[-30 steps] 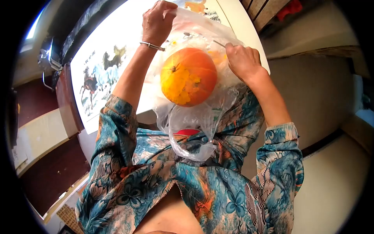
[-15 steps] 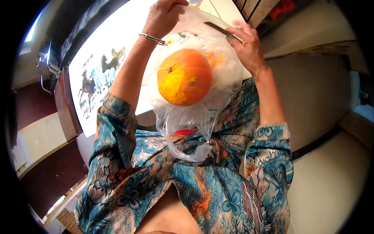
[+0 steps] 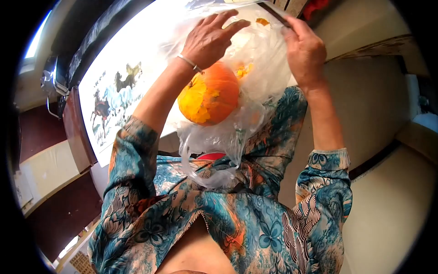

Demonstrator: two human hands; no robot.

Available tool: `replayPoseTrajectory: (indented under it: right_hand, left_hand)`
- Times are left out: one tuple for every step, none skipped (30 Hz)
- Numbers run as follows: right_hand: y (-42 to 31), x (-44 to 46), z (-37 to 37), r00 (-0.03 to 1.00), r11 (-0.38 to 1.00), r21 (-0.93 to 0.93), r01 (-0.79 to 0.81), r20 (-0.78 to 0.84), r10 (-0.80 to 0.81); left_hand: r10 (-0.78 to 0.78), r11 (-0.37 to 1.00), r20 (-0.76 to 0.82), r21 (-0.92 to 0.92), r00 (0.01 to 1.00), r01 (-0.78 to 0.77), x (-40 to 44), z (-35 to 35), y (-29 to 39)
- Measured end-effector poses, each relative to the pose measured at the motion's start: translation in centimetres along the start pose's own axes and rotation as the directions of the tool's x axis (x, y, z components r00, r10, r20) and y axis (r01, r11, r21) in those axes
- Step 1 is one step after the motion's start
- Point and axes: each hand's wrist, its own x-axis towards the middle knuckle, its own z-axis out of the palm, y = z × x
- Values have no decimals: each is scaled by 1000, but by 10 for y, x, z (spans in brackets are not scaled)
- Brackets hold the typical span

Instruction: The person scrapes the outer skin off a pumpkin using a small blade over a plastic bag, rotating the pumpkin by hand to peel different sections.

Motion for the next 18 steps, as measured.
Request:
replayPoseTrajectory:
  right_hand:
    - [0,3,-3,1000,999,-34,13,-10,-13]
    - [0,6,-6,999,997,-71,29,-25,-31]
    - [-1,6,-7,998,996,-77,55,-32,-58]
    - [-2,6,-5,996,994,-77,81,-34,-84]
    - [-4,6,-2,994,992,-75,105,-31,-108]
    - [-3,5,0,995,990,-107,95,-3,-96]
    - [-1,5,3,996,986,-143,86,22,-84]
    - [2,4,5,996,981,-178,78,48,-71]
    - [7,4,7,997,977,-205,59,69,-45]
    - [15,2,7,996,971,-234,43,89,-23]
    - [21,-2,9,993,967,-252,24,115,5]
    - [25,-7,8,989,971,-235,46,147,-11]
    - [28,-7,6,983,975,-213,67,181,-28]
    - [31,-7,3,977,976,-197,93,209,-50]
    - [33,-11,2,966,949,-217,228,169,-193]
    - [25,-14,-3,970,963,-146,227,122,-210]
    - [8,-18,-11,970,968,-82,235,75,-229]
    - [-6,-22,-17,970,970,-13,242,22,-241]
  left_hand:
    - [-78,997,152,12,985,77,0,6,-6]
    - [-100,994,191,72,977,87,2,11,-9]
    - [-125,986,232,134,965,96,3,12,-10]
    - [-159,975,274,197,949,106,4,12,-12]
    - [-185,973,352,198,917,120,5,11,-14]
    - [-190,979,420,152,888,137,4,16,-18]
    - [-187,982,485,105,854,155,6,24,-24]
    - [-179,983,547,60,818,175,5,30,-28]
    - [-148,986,580,25,801,164,6,23,-28]
    - [-123,979,574,-62,809,193,5,15,-27]
    - [-106,963,576,-145,811,228,2,7,-28]
    - [-91,936,582,-228,808,269,-7,0,-29]
    - [-35,904,486,-357,873,235,-17,-10,-33]
    - [-46,881,482,-394,875,264,-25,-21,-34]
    - [-71,833,431,-470,900,291,-38,-27,-36]
    - [-104,776,381,-546,919,314,-51,-33,-37]
    - [-187,766,325,-543,927,345,-68,-39,-37]
    - [-268,757,270,-535,925,376,-82,-45,-36]
